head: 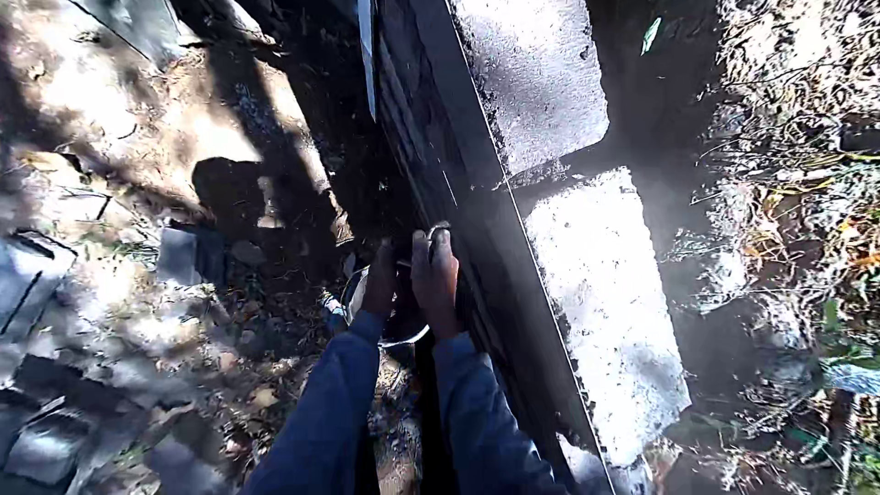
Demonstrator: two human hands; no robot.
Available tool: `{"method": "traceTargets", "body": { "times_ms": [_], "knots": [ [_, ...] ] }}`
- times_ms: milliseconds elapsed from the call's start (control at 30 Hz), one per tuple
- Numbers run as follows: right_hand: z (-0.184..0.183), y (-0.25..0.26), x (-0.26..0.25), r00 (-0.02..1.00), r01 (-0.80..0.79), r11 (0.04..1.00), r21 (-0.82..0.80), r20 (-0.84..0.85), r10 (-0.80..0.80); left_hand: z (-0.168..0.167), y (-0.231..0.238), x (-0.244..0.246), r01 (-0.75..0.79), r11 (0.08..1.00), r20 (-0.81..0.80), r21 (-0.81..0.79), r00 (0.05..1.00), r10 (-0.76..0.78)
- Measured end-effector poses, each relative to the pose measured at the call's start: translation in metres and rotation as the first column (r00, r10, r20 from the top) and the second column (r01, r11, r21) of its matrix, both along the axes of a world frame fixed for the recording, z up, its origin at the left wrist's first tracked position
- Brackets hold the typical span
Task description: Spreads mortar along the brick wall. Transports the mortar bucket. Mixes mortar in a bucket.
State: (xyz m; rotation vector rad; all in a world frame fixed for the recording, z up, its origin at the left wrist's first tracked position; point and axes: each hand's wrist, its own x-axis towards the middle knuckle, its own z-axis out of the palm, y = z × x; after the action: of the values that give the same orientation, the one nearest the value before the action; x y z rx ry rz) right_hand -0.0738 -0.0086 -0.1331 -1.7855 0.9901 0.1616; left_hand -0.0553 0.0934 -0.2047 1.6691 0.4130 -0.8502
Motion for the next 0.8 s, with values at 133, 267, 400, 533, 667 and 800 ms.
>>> {"method": "traceTargets", "body": {
  "times_ms": [133, 267, 400, 533, 667, 800],
  "knots": [
    [-0.012, -0.021, -0.067, 0.996, 0.092, 0.975, -0.202, 0.01, -0.092, -0.054, 0.078, -0.011, 0.081, 0.958, -0.102, 0.274, 0.993, -0.055],
    [-0.029, 0.019, -0.159, 0.998, 0.058, 0.951, -0.304, 0.001, -0.061, -0.111, 0.156, -0.04, 0.235, 0.883, -0.21, 0.406, 0.965, -0.16],
    [-0.104, 0.047, -0.162, 0.59, -0.528, 0.844, 0.089, -0.676, 0.441, -0.188, 0.191, -0.068, 0.39, 0.856, -0.405, 0.34, 0.882, -0.241],
    [-0.279, 0.054, -0.127, 0.351, -0.561, 0.78, 0.277, -0.774, 0.527, -0.259, 0.194, -0.092, 0.307, 0.929, -0.51, 0.209, 0.845, -0.164],
    [-0.36, 0.095, -0.125, 0.345, -0.586, 0.739, 0.333, -0.722, 0.599, -0.287, 0.189, -0.1, 0.182, 0.964, -0.473, 0.193, 0.878, -0.071],
    [-0.331, 0.111, -0.125, 0.147, -0.725, 0.525, 0.445, -0.645, 0.75, -0.261, 0.187, -0.09, 0.171, 0.975, -0.425, 0.139, 0.9, -0.097]
  ]
}}
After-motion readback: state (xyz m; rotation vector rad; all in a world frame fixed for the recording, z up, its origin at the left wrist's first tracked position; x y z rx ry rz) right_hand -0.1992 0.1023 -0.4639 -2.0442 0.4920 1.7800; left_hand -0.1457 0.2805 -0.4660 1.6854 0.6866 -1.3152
